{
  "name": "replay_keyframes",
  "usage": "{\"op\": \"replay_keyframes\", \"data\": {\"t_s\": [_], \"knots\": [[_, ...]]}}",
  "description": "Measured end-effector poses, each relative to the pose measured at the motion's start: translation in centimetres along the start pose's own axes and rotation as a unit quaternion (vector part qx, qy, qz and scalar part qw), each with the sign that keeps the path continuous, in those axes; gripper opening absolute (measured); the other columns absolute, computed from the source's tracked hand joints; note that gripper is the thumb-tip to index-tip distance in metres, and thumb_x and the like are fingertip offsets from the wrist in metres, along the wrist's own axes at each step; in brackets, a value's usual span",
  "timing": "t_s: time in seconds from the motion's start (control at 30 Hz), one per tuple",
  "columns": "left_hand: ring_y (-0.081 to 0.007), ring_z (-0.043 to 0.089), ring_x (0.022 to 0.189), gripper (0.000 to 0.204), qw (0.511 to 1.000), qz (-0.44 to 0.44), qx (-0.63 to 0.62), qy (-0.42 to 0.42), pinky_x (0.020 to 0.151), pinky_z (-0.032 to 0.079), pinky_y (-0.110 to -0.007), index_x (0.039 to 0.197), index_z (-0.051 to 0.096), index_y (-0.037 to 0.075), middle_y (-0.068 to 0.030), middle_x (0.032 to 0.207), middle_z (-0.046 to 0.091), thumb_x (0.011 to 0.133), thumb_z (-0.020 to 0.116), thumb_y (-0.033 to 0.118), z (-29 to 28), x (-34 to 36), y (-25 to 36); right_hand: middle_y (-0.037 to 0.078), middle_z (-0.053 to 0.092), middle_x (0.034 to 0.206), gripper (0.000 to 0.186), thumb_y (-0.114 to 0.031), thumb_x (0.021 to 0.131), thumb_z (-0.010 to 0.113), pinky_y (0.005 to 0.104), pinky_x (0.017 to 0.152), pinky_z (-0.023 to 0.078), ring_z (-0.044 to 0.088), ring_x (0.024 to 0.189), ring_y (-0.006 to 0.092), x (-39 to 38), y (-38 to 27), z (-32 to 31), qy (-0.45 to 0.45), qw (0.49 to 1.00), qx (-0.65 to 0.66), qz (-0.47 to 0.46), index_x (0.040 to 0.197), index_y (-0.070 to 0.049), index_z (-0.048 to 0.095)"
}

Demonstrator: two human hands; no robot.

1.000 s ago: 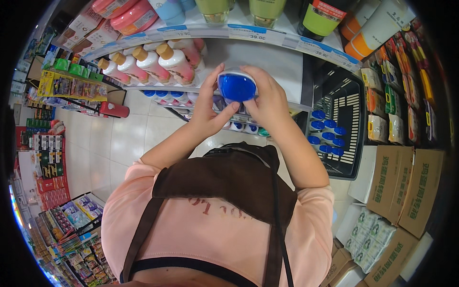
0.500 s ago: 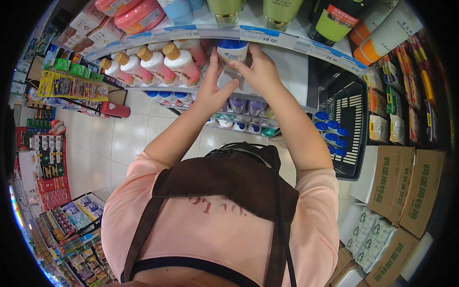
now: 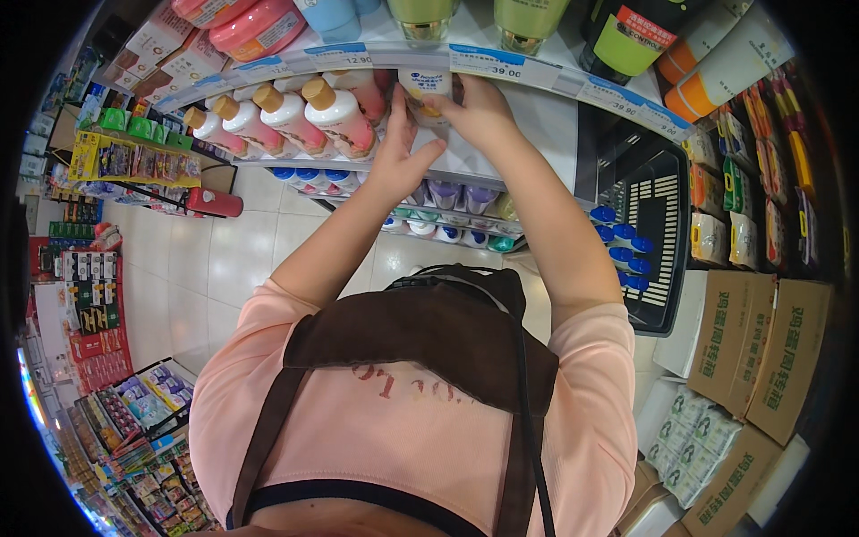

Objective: The person picks up bottles of lotion from a shopping basket and places them onto a store shelf. They arrange the bottles in a row, ensuring they are facing forward and aligned with other products.

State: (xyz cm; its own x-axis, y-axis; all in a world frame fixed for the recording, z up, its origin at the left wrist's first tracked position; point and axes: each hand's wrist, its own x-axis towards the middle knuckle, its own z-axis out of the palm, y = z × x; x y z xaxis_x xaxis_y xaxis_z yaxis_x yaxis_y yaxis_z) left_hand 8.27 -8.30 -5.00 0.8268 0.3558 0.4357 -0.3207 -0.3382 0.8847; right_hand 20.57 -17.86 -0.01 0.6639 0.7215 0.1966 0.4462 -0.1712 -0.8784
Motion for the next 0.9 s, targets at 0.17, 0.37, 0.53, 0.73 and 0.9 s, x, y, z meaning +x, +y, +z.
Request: {"op": "replay_keyframes", "data": {"t_s": [0.17,0.37,0.53,0.73,0.9], "knots": [[-0.0259,0.016,0.139,0.096,0.996,-0.053,-0.051,-0.048,0.111,0.014,-0.036,0.144,-0.013,0.001,-0.0191,0.149,0.013,0.079,0.056,-0.004,-0.3,0.1,0.5,0.012,0.064,0.106,0.047,-0.020,0.080,0.072,0.0299,0.079,0.049,0.062,0.090,0.0175,0.3,-0.4,0.2,-0.004,1.000,-0.007,0.022,0.115,0.004,0.054],[-0.0260,0.016,0.139,0.095,0.997,-0.053,-0.032,-0.046,0.111,0.015,-0.036,0.144,-0.013,0.001,-0.0192,0.149,0.014,0.079,0.056,-0.004,-0.4,0.1,0.5,0.012,0.064,0.105,0.047,-0.021,0.079,0.072,0.0293,0.079,0.049,0.061,0.089,0.0170,0.7,0.4,0.6,0.002,1.000,0.004,0.021,0.115,0.004,0.054],[-0.0253,0.017,0.138,0.093,0.997,-0.055,-0.040,-0.047,0.111,0.015,-0.036,0.145,-0.009,0.001,-0.0192,0.149,0.014,0.079,0.056,-0.004,-0.4,0.0,0.6,0.015,0.064,0.110,0.053,-0.025,0.077,0.073,0.0336,0.084,0.049,0.064,0.098,0.0252,0.4,0.8,0.7,0.018,0.999,0.041,0.014,0.119,0.001,0.053],[-0.0258,0.026,0.135,0.080,0.997,-0.001,0.020,-0.068,0.110,0.019,-0.038,0.145,0.009,0.001,-0.0171,0.150,0.018,0.080,0.056,-0.003,-0.7,-3.8,3.9,0.014,0.062,0.114,0.049,-0.021,0.079,0.072,0.0334,0.084,0.049,0.062,0.101,0.0242,-6.8,-1.3,-1.8,0.119,0.992,0.035,-0.021,0.120,-0.001,0.052],[-0.0285,0.052,0.114,0.042,0.971,0.085,0.034,-0.220,0.096,0.039,-0.033,0.122,0.053,0.004,-0.0151,0.122,0.056,0.081,0.060,0.008,1.1,-6.9,6.0,0.007,0.064,0.100,0.031,-0.014,0.083,0.068,0.0263,0.076,0.049,0.062,0.088,0.0141,-17.3,-0.5,-6.2,0.083,0.992,0.066,0.061,0.109,-0.002,0.060]]}}
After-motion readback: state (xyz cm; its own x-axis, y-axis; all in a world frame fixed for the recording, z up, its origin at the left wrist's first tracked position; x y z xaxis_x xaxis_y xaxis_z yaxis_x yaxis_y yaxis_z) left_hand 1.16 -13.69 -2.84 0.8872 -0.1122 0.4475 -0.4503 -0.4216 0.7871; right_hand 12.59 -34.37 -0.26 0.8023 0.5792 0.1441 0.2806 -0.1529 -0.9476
